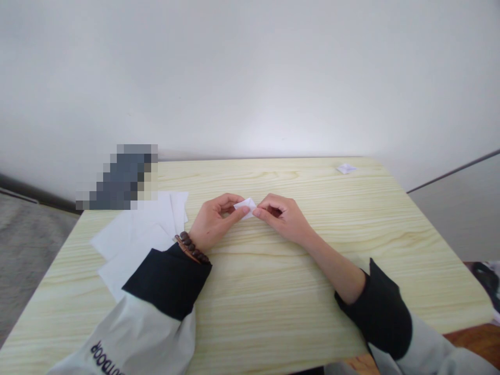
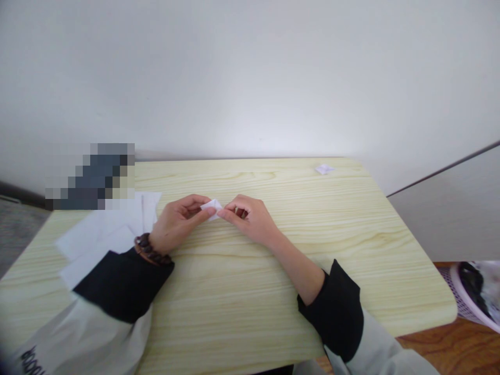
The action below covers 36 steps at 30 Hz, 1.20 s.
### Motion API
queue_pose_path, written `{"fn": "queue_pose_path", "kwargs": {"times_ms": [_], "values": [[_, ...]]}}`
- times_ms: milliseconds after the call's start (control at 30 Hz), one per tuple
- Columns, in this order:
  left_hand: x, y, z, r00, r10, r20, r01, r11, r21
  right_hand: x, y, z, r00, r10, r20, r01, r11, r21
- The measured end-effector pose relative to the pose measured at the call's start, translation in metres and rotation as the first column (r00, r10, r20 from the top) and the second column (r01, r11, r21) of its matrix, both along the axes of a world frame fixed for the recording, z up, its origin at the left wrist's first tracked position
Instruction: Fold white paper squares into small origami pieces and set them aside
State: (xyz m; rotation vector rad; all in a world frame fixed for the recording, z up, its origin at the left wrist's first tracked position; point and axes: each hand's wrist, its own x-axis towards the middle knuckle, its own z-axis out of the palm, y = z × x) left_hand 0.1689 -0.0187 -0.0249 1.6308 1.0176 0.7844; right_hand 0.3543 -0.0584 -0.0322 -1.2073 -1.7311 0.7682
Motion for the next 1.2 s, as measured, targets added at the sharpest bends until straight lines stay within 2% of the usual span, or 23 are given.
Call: {"fn": "queue_pose_path", "kwargs": {"times_ms": [100,267,400,533,733,900,1033,1200], "values": [[-0.0008,0.0007,-0.0001,1.000,-0.001,-0.012,0.001,0.999,0.042,0.0004,-0.0016,0.0022,0.999,0.042,0.011,-0.042,0.999,0.007],[-0.0008,0.0005,0.0000,0.997,-0.063,-0.046,0.065,0.997,0.043,0.0000,-0.0004,-0.0010,1.000,-0.008,-0.009,0.009,0.999,0.044],[0.0012,0.0004,-0.0016,0.999,-0.020,0.036,0.021,1.000,-0.022,-0.0005,0.0006,-0.0028,1.000,-0.011,0.005,0.011,0.999,0.039],[0.0020,0.0006,-0.0015,0.996,0.008,0.094,-0.007,1.000,-0.013,-0.0002,-0.0009,-0.0004,1.000,0.021,0.008,-0.021,0.999,0.032],[0.0005,0.0008,-0.0018,0.998,-0.031,0.051,0.029,0.999,0.033,-0.0005,-0.0008,-0.0003,0.999,0.003,0.033,-0.004,0.999,0.047],[0.0017,0.0003,-0.0003,0.999,-0.051,-0.015,0.051,0.999,0.019,-0.0003,0.0001,-0.0017,0.999,-0.035,-0.006,0.035,0.998,0.047],[0.0017,0.0010,-0.0015,1.000,-0.004,0.027,0.004,1.000,-0.004,-0.0001,0.0001,-0.0016,1.000,-0.023,0.013,0.023,0.999,0.048],[0.0020,0.0020,-0.0036,1.000,0.011,-0.012,-0.010,0.999,0.042,-0.0004,0.0008,-0.0031,0.999,-0.001,0.037,-0.002,0.998,0.069]]}}
